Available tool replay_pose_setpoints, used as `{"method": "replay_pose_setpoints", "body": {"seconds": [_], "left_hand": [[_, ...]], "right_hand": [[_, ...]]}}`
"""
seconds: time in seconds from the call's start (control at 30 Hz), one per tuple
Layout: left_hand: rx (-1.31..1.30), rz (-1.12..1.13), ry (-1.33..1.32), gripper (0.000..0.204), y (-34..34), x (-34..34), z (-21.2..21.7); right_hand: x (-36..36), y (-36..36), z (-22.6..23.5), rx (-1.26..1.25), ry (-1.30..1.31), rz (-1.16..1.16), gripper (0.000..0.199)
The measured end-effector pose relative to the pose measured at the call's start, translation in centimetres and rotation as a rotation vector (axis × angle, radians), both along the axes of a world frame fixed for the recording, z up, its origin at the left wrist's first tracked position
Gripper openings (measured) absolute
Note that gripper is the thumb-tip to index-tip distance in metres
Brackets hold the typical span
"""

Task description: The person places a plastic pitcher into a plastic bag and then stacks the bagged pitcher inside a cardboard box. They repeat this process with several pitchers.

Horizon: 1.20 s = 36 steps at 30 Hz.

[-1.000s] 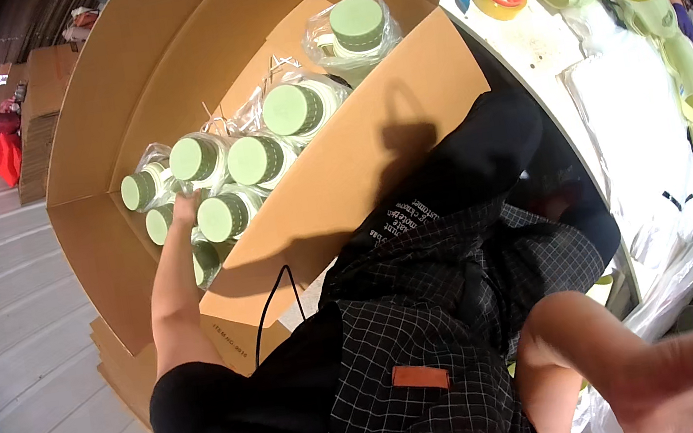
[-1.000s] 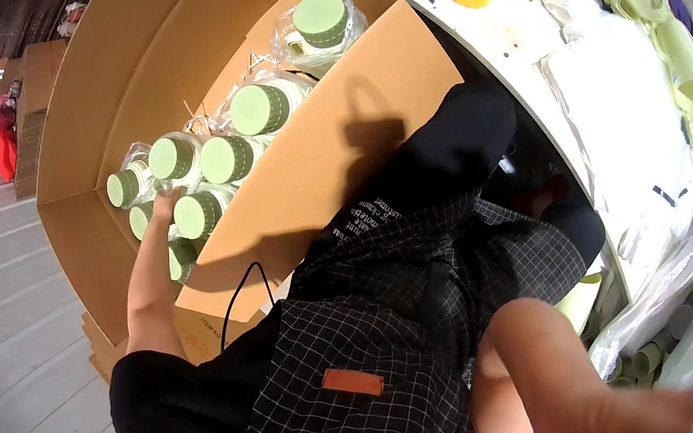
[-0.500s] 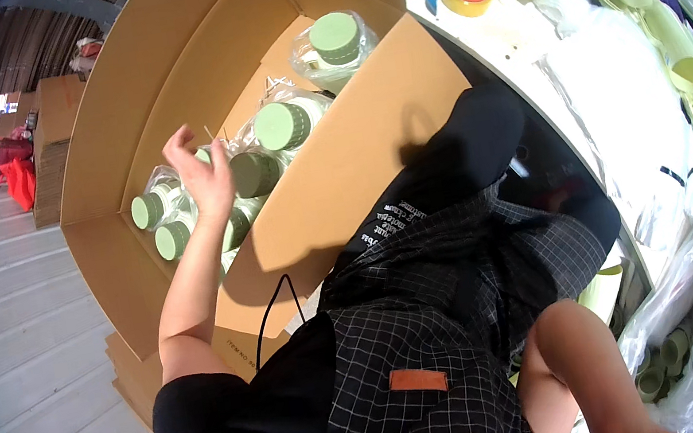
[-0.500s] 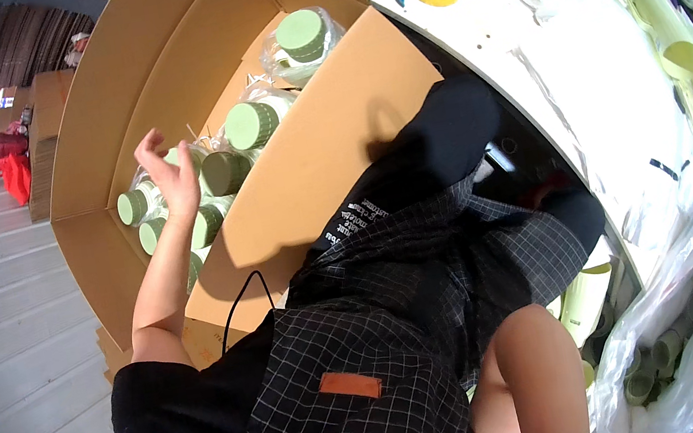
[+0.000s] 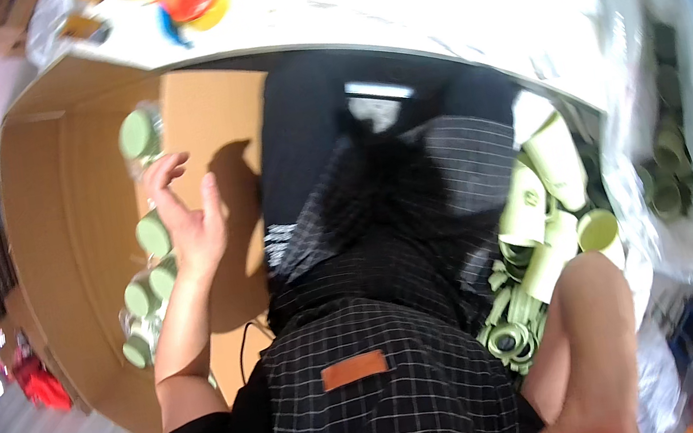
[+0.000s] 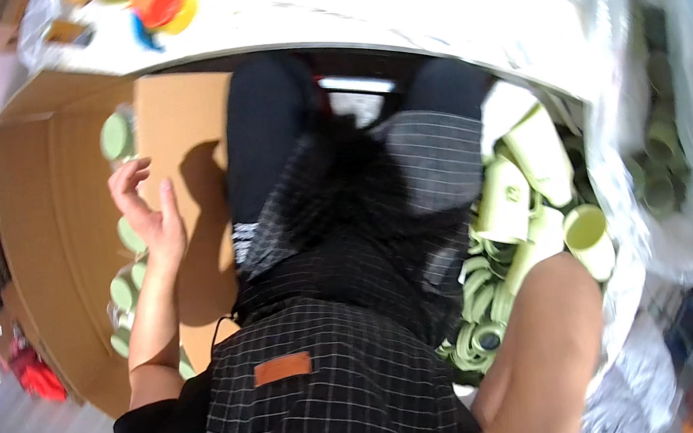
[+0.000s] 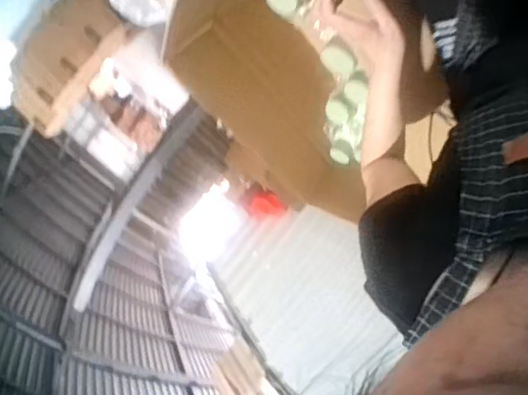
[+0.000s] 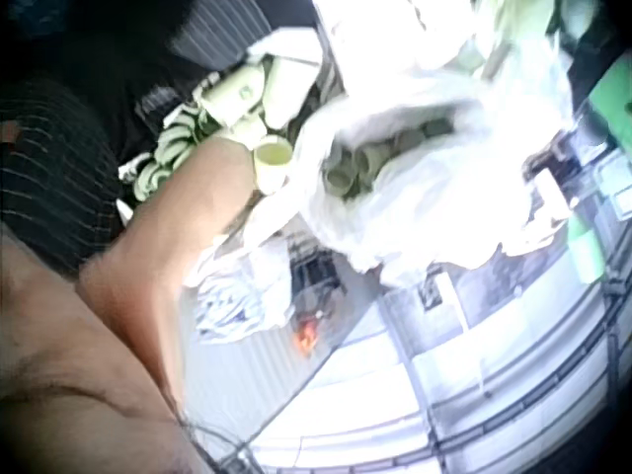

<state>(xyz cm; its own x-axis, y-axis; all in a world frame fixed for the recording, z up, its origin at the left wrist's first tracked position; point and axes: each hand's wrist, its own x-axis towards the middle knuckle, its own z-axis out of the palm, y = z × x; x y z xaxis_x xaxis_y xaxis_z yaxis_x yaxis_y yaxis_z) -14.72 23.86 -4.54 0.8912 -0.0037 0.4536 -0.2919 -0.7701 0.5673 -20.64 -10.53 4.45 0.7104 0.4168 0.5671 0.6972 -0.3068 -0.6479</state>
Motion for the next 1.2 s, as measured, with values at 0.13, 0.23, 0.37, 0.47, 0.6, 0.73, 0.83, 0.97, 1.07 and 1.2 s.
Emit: {"method": "replay_pose_setpoints", "body": {"seconds": [0.13,0.23,0.37,0.47,0.6,0.73,0.83,0.97,1.07,1.2], "left_hand": [[0.001,-0.073,0.066,0.043,-1.8,-0.5,-0.2],[-0.056,-0.221,0.132,0.037,-4.9,1.8,-1.5],[-0.096,-0.268,0.253,0.028,-6.9,2.8,-1.9],[-0.15,-0.445,0.276,0.019,-12.8,5.2,-1.3],[-0.212,-0.92,0.206,0.027,-23.1,5.8,1.4],[-0.163,-1.24,0.191,0.025,-28.3,5.2,2.7],[-0.256,-1.168,0.174,0.026,-30.6,5.3,2.6],[-0.48,-1.204,0.405,0.077,-32.9,5.1,3.2],[-0.641,-1.466,0.725,0.039,-29.4,5.5,1.1],[-0.276,-0.587,0.964,0.018,-21.2,4.5,3.4]], "right_hand": [[-4.0,-5.2,0.1,-0.328,-0.366,-0.282,0.025],[-3.5,-10.3,-5.6,-0.478,-0.224,-0.797,0.019],[-1.4,-18.8,-19.1,-0.582,0.138,-1.03,0.028],[3.0,-23.1,-25.8,-0.922,0.049,-0.802,0.025],[5.7,-26.0,-30.1,-1.399,0.303,-0.584,0.023],[2.4,-27.1,-20.0,-1.134,0.201,-0.734,0.034],[-1.4,-26.5,-8.7,-0.598,0.273,-0.948,0.038],[-2.4,-22.0,-6.0,0.725,0.604,-0.474,0.042],[-0.7,-17.2,-10.6,0.876,0.703,-0.456,0.043],[-0.2,-26.9,-10.7,0.741,0.58,-1.36,0.045]]}}
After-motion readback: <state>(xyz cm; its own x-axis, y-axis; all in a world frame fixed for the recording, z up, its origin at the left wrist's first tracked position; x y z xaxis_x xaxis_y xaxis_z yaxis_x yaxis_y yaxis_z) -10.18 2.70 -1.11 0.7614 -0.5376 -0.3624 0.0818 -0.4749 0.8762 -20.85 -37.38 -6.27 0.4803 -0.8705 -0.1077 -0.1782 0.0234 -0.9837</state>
